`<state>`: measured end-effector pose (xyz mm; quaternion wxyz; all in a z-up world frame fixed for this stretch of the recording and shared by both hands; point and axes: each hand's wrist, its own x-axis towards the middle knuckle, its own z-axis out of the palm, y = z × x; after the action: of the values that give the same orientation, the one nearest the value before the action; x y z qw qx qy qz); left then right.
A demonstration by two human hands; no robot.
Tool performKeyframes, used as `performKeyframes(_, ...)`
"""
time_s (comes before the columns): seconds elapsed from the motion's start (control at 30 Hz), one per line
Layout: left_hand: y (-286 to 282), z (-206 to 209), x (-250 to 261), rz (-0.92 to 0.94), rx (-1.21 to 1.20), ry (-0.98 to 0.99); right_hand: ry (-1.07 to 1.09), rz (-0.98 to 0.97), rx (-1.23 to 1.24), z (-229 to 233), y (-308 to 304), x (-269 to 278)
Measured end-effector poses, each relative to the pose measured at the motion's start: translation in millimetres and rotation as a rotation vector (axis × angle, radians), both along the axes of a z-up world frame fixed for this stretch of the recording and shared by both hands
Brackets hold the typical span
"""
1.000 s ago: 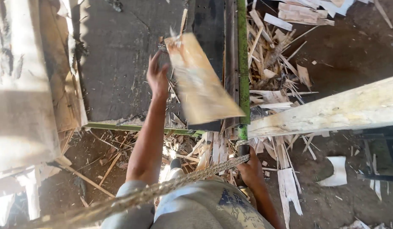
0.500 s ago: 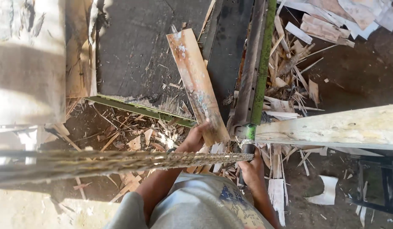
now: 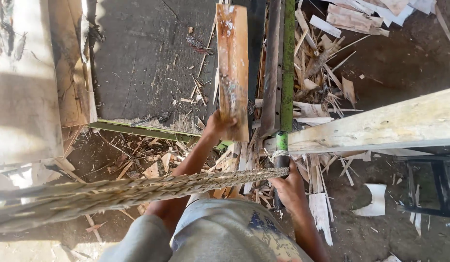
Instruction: Trimming thin wood veneer panels using a manual guillotine cutter.
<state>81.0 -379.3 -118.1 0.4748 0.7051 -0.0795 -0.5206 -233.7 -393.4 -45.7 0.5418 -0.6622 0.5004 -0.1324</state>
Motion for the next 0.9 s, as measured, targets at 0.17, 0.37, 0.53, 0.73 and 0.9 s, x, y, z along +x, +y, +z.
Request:
performKeyframes(0.17,-44,-183,29,-0.035,-0.218,-0.552,0.241,0.445,-0.895,-45,-6,-17)
performKeyframes(0.37,-54,0,21,-0.128,0.061,-0.246,0.407,0.032,-0.105,-2,8,16)
performKeyframes(0.53,-96,-101,35,-0.162,-0.020,-0.578,0.320,0.011,-0.158,40,19,24)
performKeyframes(0.73,-124,-138,44,-0.197,-0.035,-0.723,0.306,-0.059,-0.128,4,23,33)
performKeyframes(0.9,-128,-111,37,-0.173,-0.002,-0.666,0.387,-0.026,-0.167,-15,24,37)
